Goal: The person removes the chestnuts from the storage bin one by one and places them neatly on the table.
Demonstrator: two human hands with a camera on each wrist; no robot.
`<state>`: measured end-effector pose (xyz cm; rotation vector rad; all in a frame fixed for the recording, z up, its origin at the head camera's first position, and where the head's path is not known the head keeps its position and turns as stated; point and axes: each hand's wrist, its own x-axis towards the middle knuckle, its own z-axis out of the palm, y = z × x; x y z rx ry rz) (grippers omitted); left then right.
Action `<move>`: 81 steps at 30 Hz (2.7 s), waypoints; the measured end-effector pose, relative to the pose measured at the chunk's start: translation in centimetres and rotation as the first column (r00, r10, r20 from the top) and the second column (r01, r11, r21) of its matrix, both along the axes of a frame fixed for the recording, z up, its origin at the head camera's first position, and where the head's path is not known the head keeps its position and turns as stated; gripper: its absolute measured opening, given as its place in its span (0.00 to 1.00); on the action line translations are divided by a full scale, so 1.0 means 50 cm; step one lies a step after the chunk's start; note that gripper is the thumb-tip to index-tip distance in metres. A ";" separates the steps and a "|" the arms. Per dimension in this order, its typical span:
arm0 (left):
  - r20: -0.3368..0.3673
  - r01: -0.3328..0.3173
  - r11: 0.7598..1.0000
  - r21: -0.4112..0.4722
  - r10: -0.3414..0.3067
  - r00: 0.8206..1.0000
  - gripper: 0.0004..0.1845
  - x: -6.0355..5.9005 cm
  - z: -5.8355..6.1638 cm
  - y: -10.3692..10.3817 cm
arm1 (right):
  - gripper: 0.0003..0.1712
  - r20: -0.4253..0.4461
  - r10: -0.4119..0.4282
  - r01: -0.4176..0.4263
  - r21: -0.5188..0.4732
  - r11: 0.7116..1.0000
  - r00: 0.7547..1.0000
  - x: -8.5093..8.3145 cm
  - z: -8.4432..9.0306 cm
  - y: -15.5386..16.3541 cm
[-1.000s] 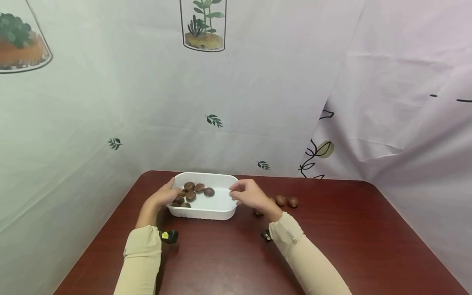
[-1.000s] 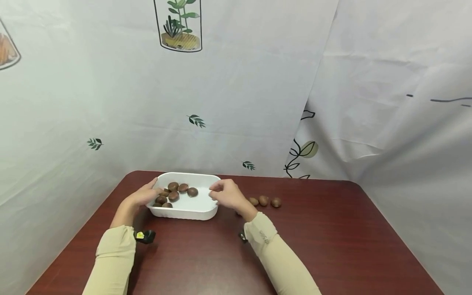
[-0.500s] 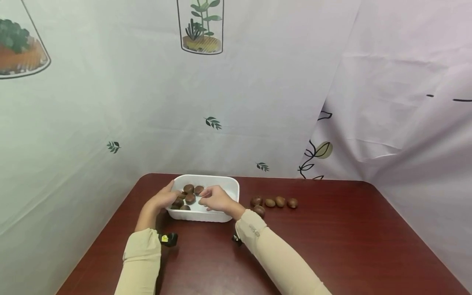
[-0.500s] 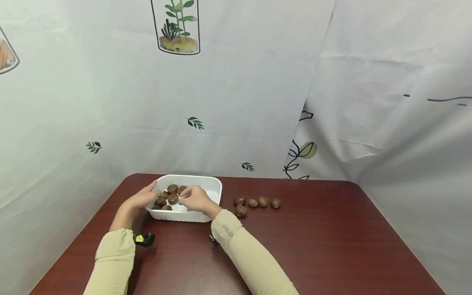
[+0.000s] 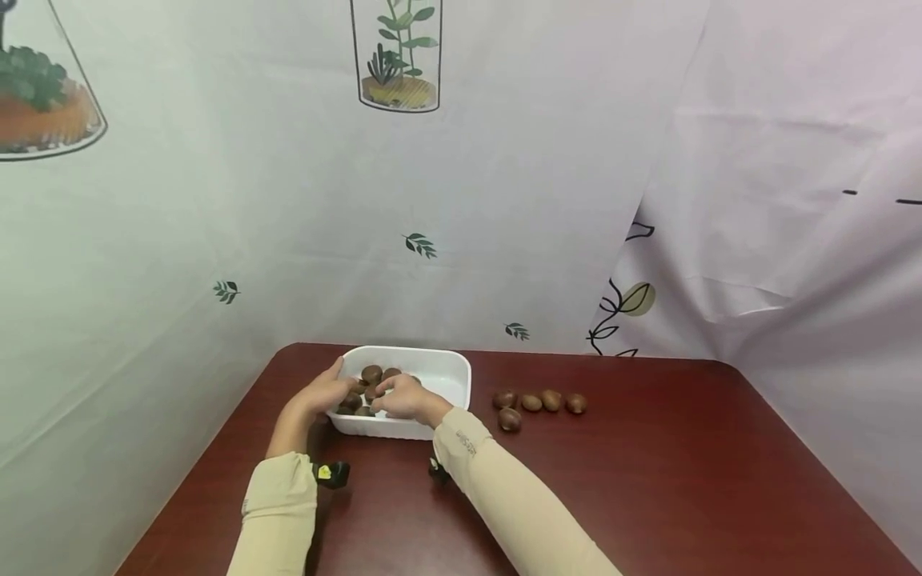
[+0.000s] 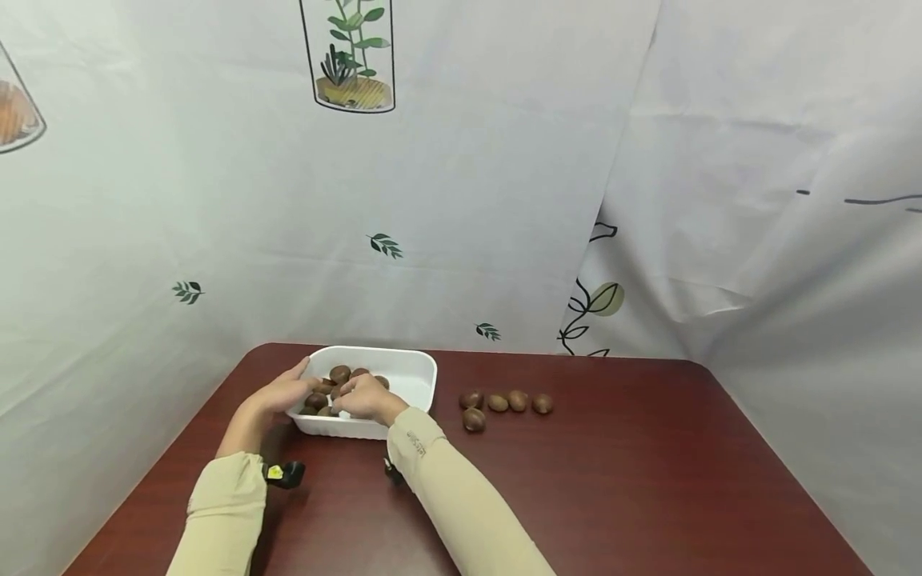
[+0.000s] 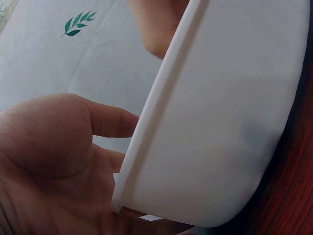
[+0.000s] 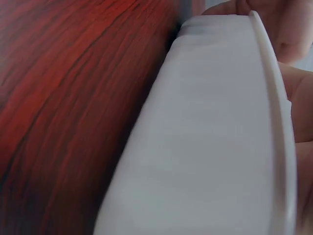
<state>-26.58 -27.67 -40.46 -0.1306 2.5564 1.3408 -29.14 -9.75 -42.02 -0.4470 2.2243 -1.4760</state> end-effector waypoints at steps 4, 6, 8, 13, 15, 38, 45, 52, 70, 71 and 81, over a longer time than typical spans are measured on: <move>0.003 -0.010 1.000 0.003 0.010 1.000 0.43 0.002 -0.004 0.000 | 0.25 0.086 0.005 0.001 -0.062 0.998 0.996 -0.007 -0.011 -0.011; 0.006 -0.016 1.000 0.001 0.016 1.000 0.43 0.002 -0.006 0.002 | 0.24 0.086 0.036 -0.030 -0.066 0.997 0.996 -0.010 -0.015 -0.013; 0.007 -0.020 1.000 -0.007 0.020 1.000 0.43 0.002 -0.007 0.003 | 0.24 0.062 0.082 -0.079 -0.049 0.996 0.995 -0.014 -0.018 -0.015; 0.000 -0.015 1.000 -0.003 0.015 1.000 0.43 0.003 -0.007 0.004 | 0.21 -0.031 0.186 -0.186 0.024 0.982 0.982 -0.021 -0.023 -0.018; 0.000 -0.014 1.000 0.009 0.014 1.000 0.43 0.002 -0.006 0.004 | 0.18 -0.044 0.209 -0.207 0.045 0.977 0.977 -0.022 -0.024 -0.019; -0.021 0.027 0.999 0.033 -0.027 0.999 0.44 -0.003 -0.003 0.006 | 0.13 0.022 0.251 -0.248 -0.089 0.965 0.968 -0.027 -0.028 -0.007; -0.036 0.027 0.997 0.068 -0.025 0.999 0.43 -0.002 0.000 0.007 | 0.14 0.046 0.254 -0.245 -0.146 0.958 0.966 -0.021 -0.006 0.025; -0.056 0.051 0.993 0.102 -0.046 0.997 0.41 0.000 -0.003 0.008 | 0.15 0.018 0.272 -0.268 -0.129 0.955 0.962 -0.007 0.031 0.090; -0.062 0.049 0.993 0.112 -0.042 0.997 0.41 0.004 -0.001 0.004 | 0.20 -0.125 0.198 -0.212 -0.108 0.971 0.972 0.033 0.073 0.305; -0.062 0.050 0.992 0.112 -0.044 0.997 0.41 0.005 0.000 0.004 | 0.20 -0.129 0.190 -0.205 -0.109 0.973 0.973 0.035 0.071 0.320; -0.059 0.042 0.992 0.117 -0.035 0.998 0.42 0.004 -0.002 0.004 | 0.19 -0.156 0.050 -0.054 -0.021 0.998 0.986 0.043 0.043 0.449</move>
